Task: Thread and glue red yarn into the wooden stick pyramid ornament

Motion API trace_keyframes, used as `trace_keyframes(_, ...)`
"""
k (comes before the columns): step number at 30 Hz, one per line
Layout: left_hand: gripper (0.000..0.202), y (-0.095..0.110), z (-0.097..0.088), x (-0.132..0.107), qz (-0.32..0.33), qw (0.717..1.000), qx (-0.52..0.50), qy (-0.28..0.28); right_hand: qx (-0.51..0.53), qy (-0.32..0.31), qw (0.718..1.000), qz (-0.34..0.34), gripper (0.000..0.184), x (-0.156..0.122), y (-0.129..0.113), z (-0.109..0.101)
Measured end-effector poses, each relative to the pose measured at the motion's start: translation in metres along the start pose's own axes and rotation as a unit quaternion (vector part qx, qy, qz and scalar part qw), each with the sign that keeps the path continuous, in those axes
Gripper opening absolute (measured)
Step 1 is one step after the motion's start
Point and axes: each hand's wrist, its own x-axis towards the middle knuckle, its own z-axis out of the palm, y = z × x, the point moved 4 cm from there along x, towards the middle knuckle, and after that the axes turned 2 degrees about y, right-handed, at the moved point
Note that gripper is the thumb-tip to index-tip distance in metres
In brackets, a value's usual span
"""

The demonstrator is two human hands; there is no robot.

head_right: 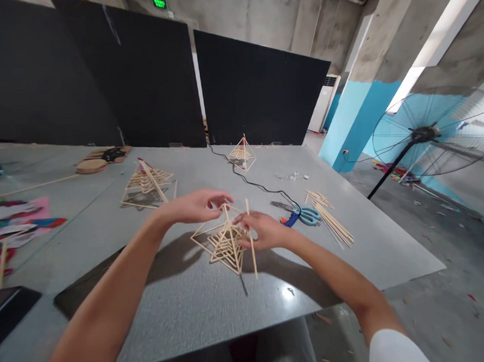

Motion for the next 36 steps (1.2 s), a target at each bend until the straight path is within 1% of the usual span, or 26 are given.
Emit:
trace_keyframes(1, 0.051, 0.003, -0.003, -0.006, -0.001, 0.999, 0.010, 0.046, 0.016, 0.042, 0.999, 0.009, 0.028, -0.008, -0.002, -0.007)
trace_keyframes(2, 0.051, 0.007, -0.007, -0.015, -0.001, 0.994, 0.030, 0.109, 0.031, 0.083, 0.996, 0.019, 0.029, -0.017, -0.004, -0.013)
trace_keyframes(4, 0.039, 0.018, -0.008, -0.037, 0.002, 0.966, 0.099, 0.239, 0.053, 0.148, 0.986, 0.048, 0.030, -0.032, -0.008, -0.019)
trace_keyframes(5, 0.031, 0.024, -0.003, -0.049, 0.004, 0.950, 0.139, 0.280, 0.062, 0.170, 0.982, 0.062, 0.029, -0.037, -0.011, -0.019)
trace_keyframes(6, 0.025, 0.029, 0.005, -0.059, 0.004, 0.940, 0.172, 0.294, 0.072, 0.186, 0.977, 0.073, 0.028, -0.040, -0.013, -0.018)
trace_keyframes(7, 0.023, 0.032, 0.017, -0.068, 0.002, 0.940, 0.195, 0.281, 0.083, 0.202, 0.972, 0.083, 0.029, -0.042, -0.016, -0.015)
trace_keyframes(8, 0.024, 0.032, 0.031, -0.076, -0.006, 0.945, 0.210, 0.252, 0.091, 0.215, 0.968, 0.095, 0.030, -0.043, -0.017, -0.011)
trace_keyframes(11, 0.039, 0.020, 0.075, -0.089, -0.063, 0.955, 0.241, 0.159, 0.100, 0.231, 0.959, 0.131, 0.035, -0.042, -0.016, 0.008)
trace_keyframes(13, 0.053, 0.005, 0.096, -0.091, -0.103, 0.961, 0.224, 0.122, 0.095, 0.213, 0.962, 0.144, 0.036, -0.044, -0.014, 0.023)
trace_keyframes(15, 0.067, -0.009, 0.107, -0.088, -0.118, 0.971, 0.187, 0.096, 0.074, 0.182, 0.970, 0.145, 0.033, -0.047, -0.011, 0.038)
trace_keyframes(17, 0.075, -0.020, 0.109, -0.083, -0.115, 0.975, 0.170, 0.083, 0.043, 0.141, 0.978, 0.149, 0.027, -0.050, -0.007, 0.051)
trace_keyframes(19, 0.077, -0.027, 0.108, -0.080, -0.111, 0.977, 0.167, 0.077, 0.024, 0.101, 0.984, 0.147, 0.024, -0.051, -0.004, 0.063)
trace_keyframes(21, 0.078, -0.032, 0.107, -0.077, -0.105, 0.979, 0.161, 0.070, 0.021, 0.077, 0.987, 0.142, 0.023, -0.051, -0.004, 0.071)
trace_keyframes(24, 0.082, -0.033, 0.106, -0.077, -0.095, 0.983, 0.147, 0.061, 0.031, 0.067, 0.988, 0.134, 0.021, -0.049, -0.004, 0.078)
trace_keyframes(26, 0.084, -0.033, 0.103, -0.079, -0.096, 0.983, 0.142, 0.067, 0.037, 0.066, 0.988, 0.133, 0.020, -0.049, -0.003, 0.079)
trace_keyframes(31, 0.080, -0.032, 0.089, -0.092, -0.115, 0.978, 0.138, 0.109, 0.033, 0.067, 0.990, 0.123, 0.017, -0.051, -0.001, 0.081)
trace_keyframes(34, 0.076, -0.034, 0.081, -0.099, -0.113, 0.976, 0.110, 0.147, 0.034, 0.065, 0.990, 0.117, 0.016, -0.051, 0.000, 0.082)
trace_keyframes(36, 0.075, -0.037, 0.079, -0.101, -0.113, 0.978, 0.086, 0.155, 0.034, 0.064, 0.991, 0.116, 0.016, -0.051, 0.000, 0.082)
